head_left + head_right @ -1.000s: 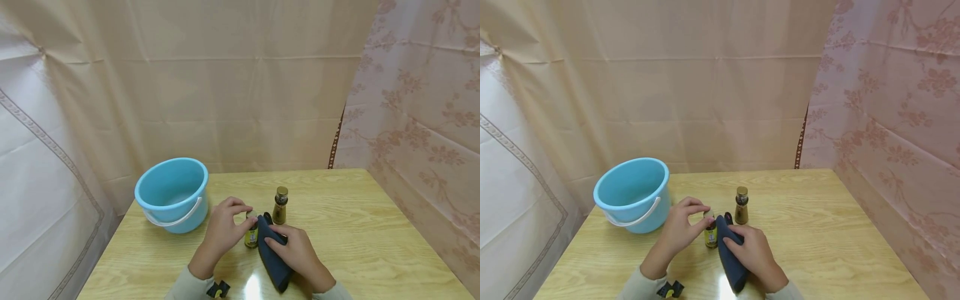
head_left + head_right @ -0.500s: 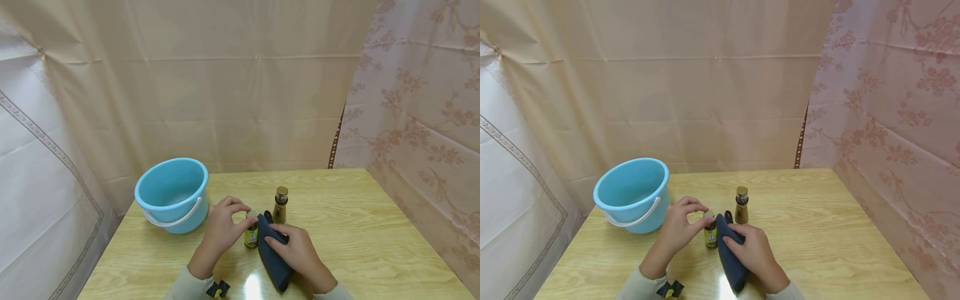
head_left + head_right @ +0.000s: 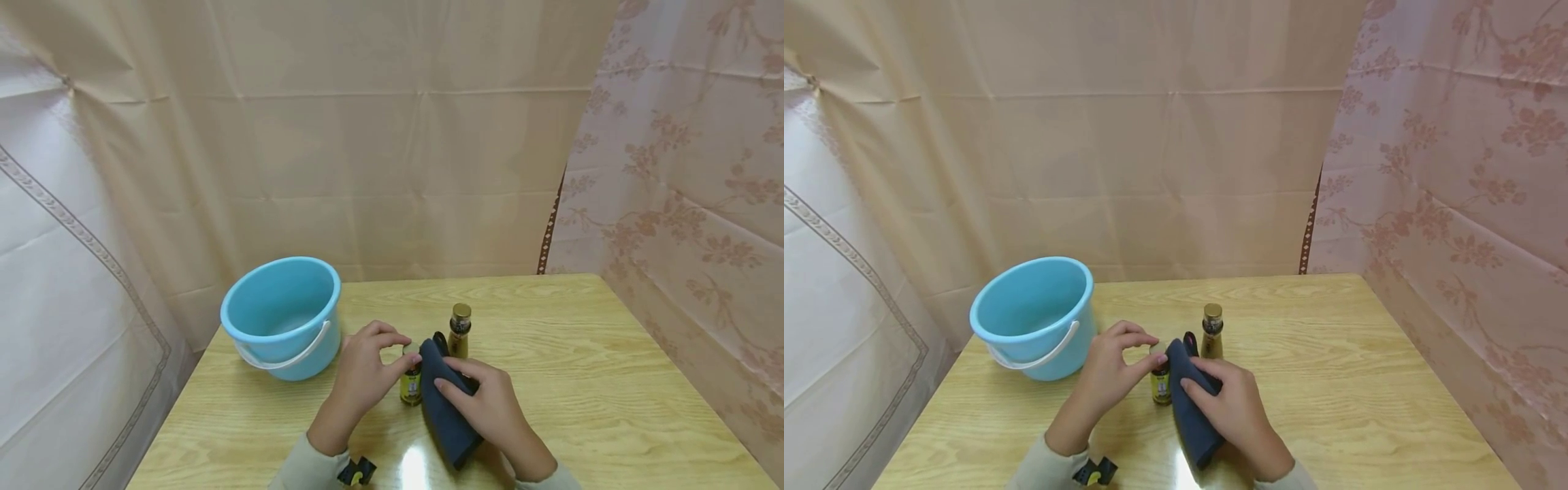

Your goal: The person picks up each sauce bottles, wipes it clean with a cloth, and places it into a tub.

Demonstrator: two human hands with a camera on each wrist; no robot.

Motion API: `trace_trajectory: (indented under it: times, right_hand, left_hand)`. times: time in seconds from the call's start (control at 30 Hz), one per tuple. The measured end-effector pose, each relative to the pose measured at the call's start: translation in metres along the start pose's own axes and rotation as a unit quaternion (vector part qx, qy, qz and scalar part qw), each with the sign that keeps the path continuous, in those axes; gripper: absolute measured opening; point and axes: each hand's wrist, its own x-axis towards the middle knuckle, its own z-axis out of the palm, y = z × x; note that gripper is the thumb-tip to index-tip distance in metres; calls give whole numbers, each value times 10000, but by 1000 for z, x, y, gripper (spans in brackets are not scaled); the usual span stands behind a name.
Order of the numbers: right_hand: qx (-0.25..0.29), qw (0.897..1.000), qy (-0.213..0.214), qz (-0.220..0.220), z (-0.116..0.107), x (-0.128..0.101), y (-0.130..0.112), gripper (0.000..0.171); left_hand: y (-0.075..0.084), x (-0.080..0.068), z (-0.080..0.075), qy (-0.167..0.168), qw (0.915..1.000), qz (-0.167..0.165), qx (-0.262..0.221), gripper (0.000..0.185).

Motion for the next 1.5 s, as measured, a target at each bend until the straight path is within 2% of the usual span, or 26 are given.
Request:
trace_trajectory:
  times: [0.2,0.43,0.7,1.07,1.37,1.5]
  right_hand:
    - [380,9983,281,-351,-1,-2,-3,34]
    - [581,9925,681,-838,-3,-5,-7,32]
    - [540,9922,594,-951,-1,-3,-5,32]
    - [297,9945,416,-915,4,-1,5,32]
    - [-165,9982,107,-562,6,0,11,31]
    - [-373,9989,-156,-216,7,0,14,30]
  left_hand:
    - [1,1,0,36,10000,55,-11,28]
    - [1,1,-1,7,10000,86,26,29]
    - [1,1,0,-48,10000,33,-75,29]
    - [0,0,1,-69,9999,-16,-105,30]
    - [-1,0,1,-77,9999,-38,-59,28]
    - [0,0,2,-91,9999,-78,-120,28]
